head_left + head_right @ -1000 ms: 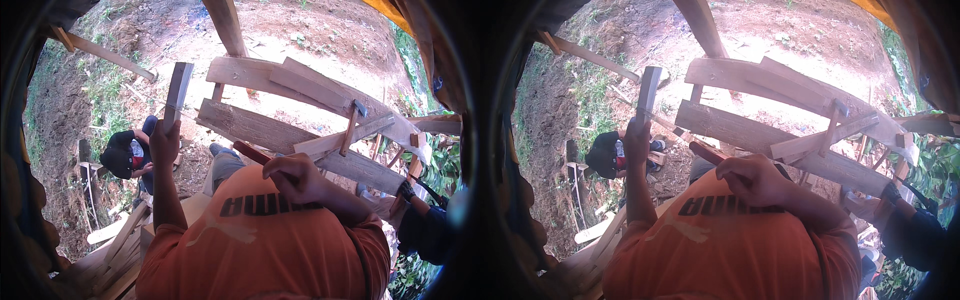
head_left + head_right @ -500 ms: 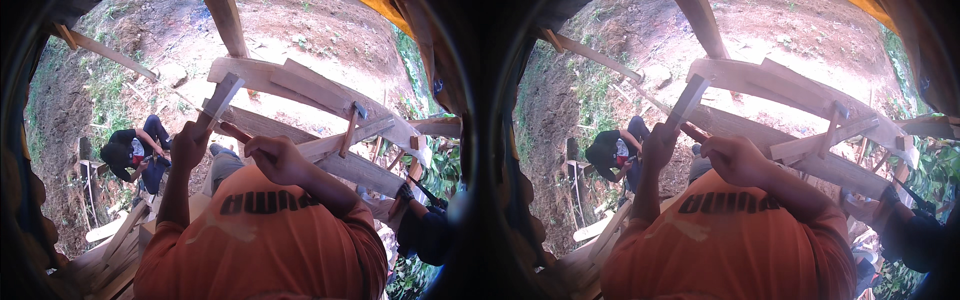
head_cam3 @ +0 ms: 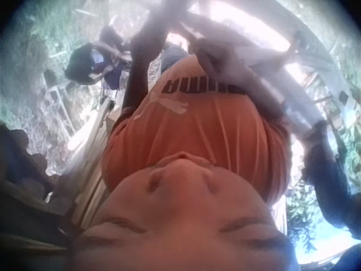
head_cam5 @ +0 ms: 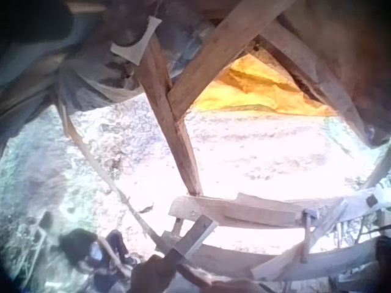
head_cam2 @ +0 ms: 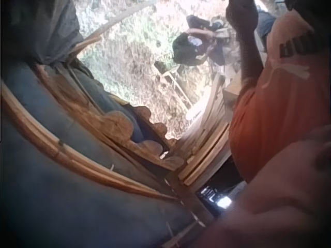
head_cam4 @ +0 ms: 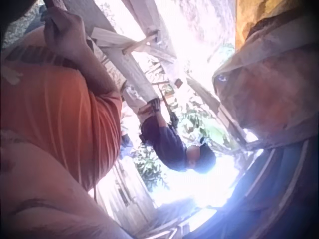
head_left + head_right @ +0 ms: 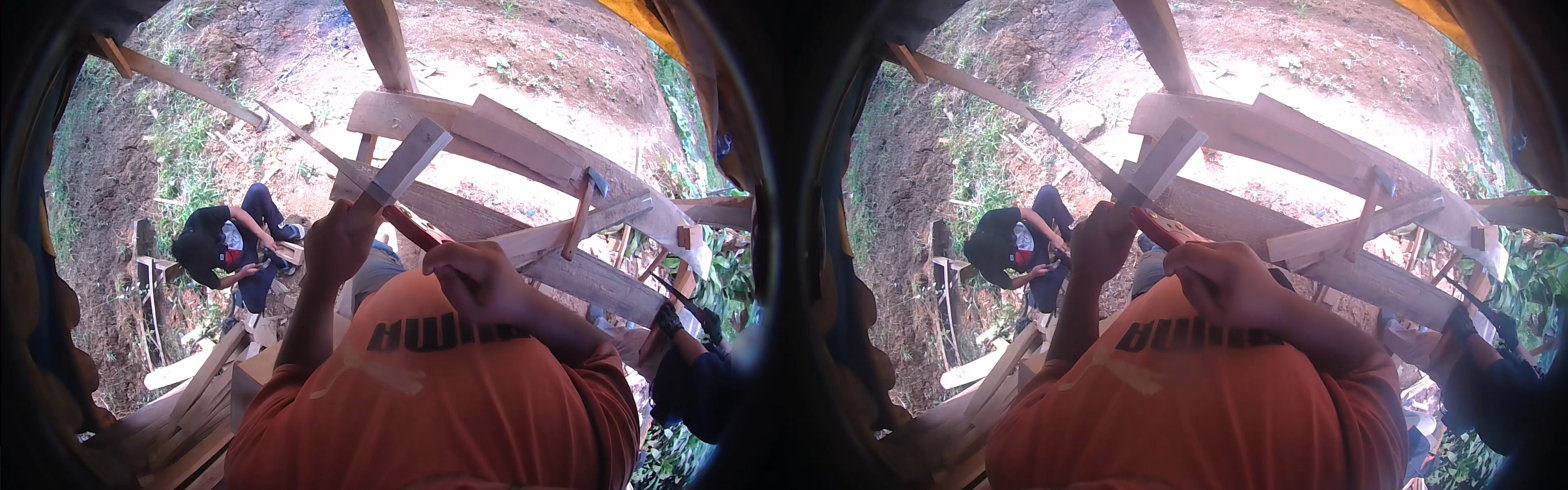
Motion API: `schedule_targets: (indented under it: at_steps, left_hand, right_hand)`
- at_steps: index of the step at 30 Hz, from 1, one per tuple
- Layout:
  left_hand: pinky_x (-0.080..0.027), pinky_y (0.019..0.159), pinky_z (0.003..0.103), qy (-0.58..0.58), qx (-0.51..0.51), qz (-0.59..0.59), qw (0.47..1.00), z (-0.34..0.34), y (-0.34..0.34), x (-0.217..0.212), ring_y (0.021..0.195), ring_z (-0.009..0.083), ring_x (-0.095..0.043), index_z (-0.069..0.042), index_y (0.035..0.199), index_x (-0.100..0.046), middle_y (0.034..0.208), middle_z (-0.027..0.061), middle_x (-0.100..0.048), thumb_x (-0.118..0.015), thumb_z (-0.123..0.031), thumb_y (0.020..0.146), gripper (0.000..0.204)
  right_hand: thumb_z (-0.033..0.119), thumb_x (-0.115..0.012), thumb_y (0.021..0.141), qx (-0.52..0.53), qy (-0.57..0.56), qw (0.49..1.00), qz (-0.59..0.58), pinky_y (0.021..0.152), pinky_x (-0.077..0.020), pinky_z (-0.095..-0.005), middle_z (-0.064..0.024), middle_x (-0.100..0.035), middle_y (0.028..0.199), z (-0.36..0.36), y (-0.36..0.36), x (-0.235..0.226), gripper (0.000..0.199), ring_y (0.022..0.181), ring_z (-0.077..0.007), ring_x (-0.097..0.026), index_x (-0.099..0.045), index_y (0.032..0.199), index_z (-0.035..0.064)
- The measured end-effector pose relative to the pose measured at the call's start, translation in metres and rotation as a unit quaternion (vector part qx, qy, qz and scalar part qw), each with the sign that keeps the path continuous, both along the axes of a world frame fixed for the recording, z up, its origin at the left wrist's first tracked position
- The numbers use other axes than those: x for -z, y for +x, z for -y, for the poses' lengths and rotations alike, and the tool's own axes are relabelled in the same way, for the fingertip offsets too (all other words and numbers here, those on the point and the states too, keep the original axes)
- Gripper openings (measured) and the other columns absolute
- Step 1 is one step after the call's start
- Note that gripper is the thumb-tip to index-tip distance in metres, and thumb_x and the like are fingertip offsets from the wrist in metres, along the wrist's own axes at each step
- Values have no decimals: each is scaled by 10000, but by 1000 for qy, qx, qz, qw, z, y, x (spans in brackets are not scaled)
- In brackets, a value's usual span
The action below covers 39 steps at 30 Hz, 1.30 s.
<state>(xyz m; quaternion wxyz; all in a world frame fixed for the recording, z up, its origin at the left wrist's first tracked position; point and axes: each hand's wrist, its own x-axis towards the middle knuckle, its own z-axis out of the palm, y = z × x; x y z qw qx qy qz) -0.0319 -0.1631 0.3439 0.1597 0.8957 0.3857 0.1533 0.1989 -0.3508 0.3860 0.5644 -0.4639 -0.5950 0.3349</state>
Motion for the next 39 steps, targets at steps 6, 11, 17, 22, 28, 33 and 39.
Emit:
schedule_targets:
  at_steps: [6,11,17,22,28,33,39]
  left_hand:
    - [-588,730,545,49,-135,14,990,-31,-26,-5,843,464,-779,-52,1040,-665,870,226,-776,-795,-495,1018,463]
    - [-594,770,539,45,-179,7,983,-41,-36,-10,899,460,-788,-28,1069,-685,920,242,-787,-794,-510,1012,498]
    - [-594,785,543,19,-199,6,980,-37,-35,-15,902,476,-782,-12,1086,-686,933,245,-789,-773,-518,1027,517]
    - [-562,625,427,-224,-241,120,937,-64,-79,24,663,334,-720,-44,1021,-670,779,147,-722,-704,-492,1090,455]
    - [-393,449,289,-620,-18,423,661,-45,-88,22,457,139,-471,-83,1105,-565,658,10,-500,-489,-557,1181,486]
    - [-376,471,313,-733,104,485,466,-33,-90,38,472,129,-448,-99,1182,-506,692,-5,-483,-411,-623,1183,532]
    - [-363,479,302,-758,146,485,411,-23,-83,32,475,124,-426,-100,1194,-496,693,-10,-476,-446,-646,1165,549]
  right_hand:
    - [10,-696,965,-21,14,999,47,593,-546,-440,-110,-708,813,4,3,9,159,641,-324,-707,-694,1087,112]
    - [-10,-687,944,-37,10,998,39,607,-561,-442,-111,-722,819,19,13,13,169,650,-322,-714,-709,1063,108]
    - [-39,-652,935,-54,17,998,2,587,-535,-408,-120,-730,830,22,18,7,198,628,-314,-696,-729,1071,82]
    - [-26,-605,968,2,50,998,-35,591,-512,-354,-119,-741,826,33,23,4,189,612,-233,-677,-736,1092,30]
    - [-11,-553,1016,94,11,992,-81,590,-465,-308,-95,-721,831,48,40,21,201,638,-155,-636,-720,1125,-31]
    - [-8,-545,1051,172,-34,983,-60,657,-476,-316,-129,-724,928,41,41,31,205,718,-171,-631,-717,1156,-44]
    - [-22,-564,1049,156,-44,985,-54,730,-498,-317,-128,-748,1017,31,39,39,206,829,-180,-669,-718,1185,-13]
